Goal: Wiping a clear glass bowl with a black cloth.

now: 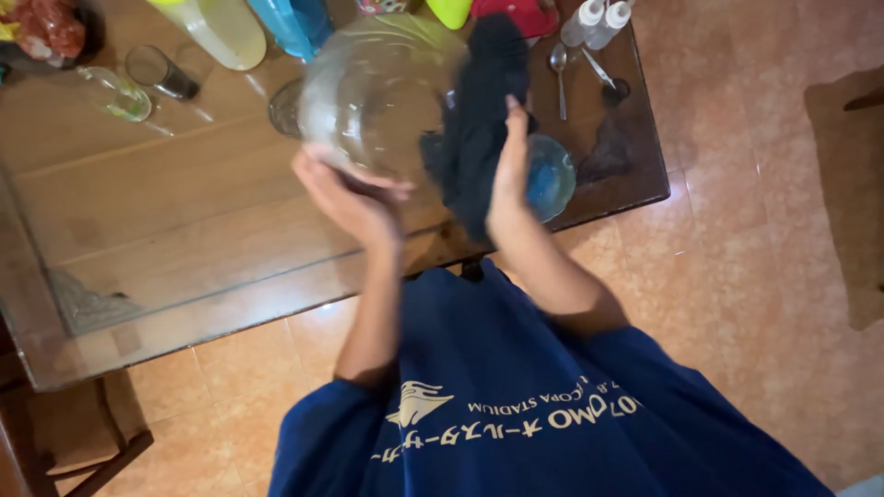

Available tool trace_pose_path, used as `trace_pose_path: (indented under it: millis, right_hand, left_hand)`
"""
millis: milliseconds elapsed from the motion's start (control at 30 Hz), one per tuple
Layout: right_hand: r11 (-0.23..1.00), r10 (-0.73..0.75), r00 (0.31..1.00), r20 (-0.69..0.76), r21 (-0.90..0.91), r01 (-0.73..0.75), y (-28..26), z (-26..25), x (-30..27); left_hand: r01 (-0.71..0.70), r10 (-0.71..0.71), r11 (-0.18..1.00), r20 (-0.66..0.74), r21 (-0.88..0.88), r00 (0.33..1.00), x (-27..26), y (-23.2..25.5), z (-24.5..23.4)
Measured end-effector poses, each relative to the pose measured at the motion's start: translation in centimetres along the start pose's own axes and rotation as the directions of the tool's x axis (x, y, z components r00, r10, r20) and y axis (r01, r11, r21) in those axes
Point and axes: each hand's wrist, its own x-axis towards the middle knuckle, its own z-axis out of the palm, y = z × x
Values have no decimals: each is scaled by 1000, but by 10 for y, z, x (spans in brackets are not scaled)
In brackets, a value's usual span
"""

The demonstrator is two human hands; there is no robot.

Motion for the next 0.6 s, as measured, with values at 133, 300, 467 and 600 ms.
trace_pose_path:
  millis: [133,300,467,600]
  right_hand:
    - [978,40,979,-198,207,2,30,-5,-28]
    - [879,302,953,3,385,-280,31,-56,-13]
    - [946,157,988,0,287,-151,36,-151,22]
    - [969,-80,964,255,-207,136,-30,-100,21]
  left_hand:
    - [-213,194,974,-186,-83,963,-31,-30,24]
    - [-162,180,965,70,-205,981,-55,-31,15]
    - [75,37,948,343,-308,939,-15,18,-1]
    - [113,-231,966,584,231,778,23,51,-11]
